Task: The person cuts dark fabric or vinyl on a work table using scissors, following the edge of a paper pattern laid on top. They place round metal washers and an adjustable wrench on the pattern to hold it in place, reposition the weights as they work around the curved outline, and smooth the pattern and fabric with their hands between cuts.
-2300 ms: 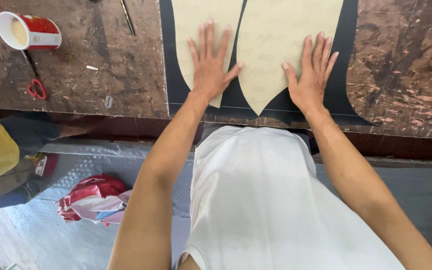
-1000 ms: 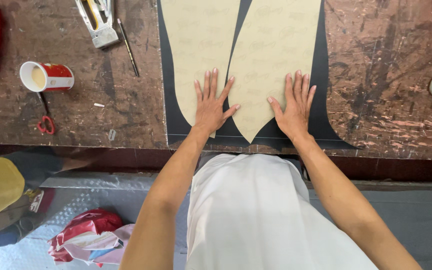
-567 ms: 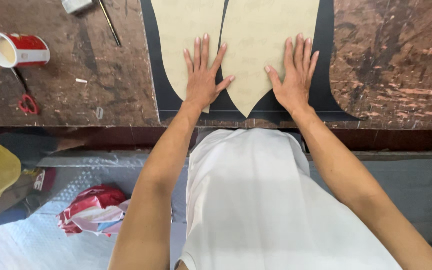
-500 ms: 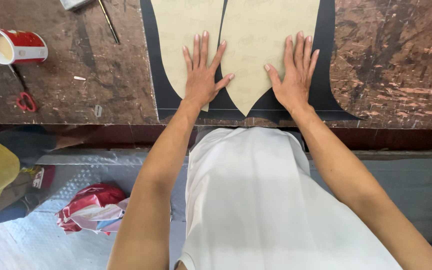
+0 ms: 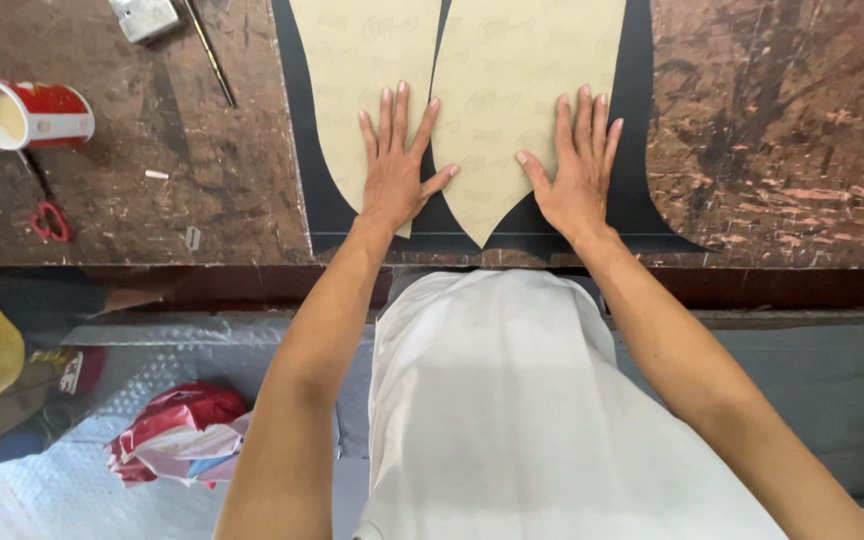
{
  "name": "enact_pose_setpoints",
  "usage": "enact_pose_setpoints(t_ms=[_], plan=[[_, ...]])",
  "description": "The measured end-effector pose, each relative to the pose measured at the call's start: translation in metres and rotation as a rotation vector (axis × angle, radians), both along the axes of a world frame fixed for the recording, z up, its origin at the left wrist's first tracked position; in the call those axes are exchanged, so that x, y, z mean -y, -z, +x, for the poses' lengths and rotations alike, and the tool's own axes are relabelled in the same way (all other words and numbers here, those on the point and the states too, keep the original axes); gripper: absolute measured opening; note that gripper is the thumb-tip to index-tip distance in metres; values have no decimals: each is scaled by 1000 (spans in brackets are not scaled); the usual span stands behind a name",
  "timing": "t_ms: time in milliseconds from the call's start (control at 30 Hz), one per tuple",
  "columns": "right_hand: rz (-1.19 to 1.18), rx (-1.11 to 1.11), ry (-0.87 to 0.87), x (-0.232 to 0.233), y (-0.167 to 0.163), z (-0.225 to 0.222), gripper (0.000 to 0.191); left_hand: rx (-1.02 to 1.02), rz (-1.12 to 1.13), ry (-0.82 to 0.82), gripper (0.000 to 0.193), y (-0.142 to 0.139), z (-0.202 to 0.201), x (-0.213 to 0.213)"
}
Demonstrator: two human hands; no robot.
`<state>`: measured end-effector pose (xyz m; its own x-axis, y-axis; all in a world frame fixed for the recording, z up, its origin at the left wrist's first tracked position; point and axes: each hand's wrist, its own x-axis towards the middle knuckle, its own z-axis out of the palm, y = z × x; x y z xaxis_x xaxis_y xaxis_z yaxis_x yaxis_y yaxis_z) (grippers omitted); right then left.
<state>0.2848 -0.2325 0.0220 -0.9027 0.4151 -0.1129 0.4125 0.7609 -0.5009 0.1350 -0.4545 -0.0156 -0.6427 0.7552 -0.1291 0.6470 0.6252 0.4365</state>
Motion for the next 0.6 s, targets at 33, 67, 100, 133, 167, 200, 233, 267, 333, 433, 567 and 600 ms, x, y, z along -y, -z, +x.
enact_pose_setpoints(t_ms=[33,67,100,133,167,200,233,267,333,433,567,600], plan=[[-2,-3,4,0,-1,0,87,24,-6,-3,97,-1,-1,-1],[1,-2,3,1,-1,0,86,19,-4,0,97,-2,-2,-1],[1,1,2,1,-2,0,86,18,-4,2,97,-3,-2,-1],[-1,5,0,2,-3,-1,86,16,-6,3,97,-3,-2,-1],[-5,9,-1,2,-4,-1,86,27,-3,-2,97,-3,-3,-1],[-8,13,-2,2,-4,0,86,37,2,-7,98,-3,-3,-1],[-10,16,-3,2,-5,0,87,47,7,-13,98,-3,-3,-2],[-19,20,-4,1,-6,1,86,33,14,-10,98,-2,-2,-2],[-43,30,-7,1,-7,2,86,5,25,-5,99,-1,-2,-1],[-38,27,-12,0,-8,2,87,27,32,-10,100,0,-2,-1],[-23,22,-6,0,-6,1,87,10,44,-3,100,2,-3,-1],[-22,24,-3,1,-4,0,87,11,47,-3,99,3,-3,-1]])
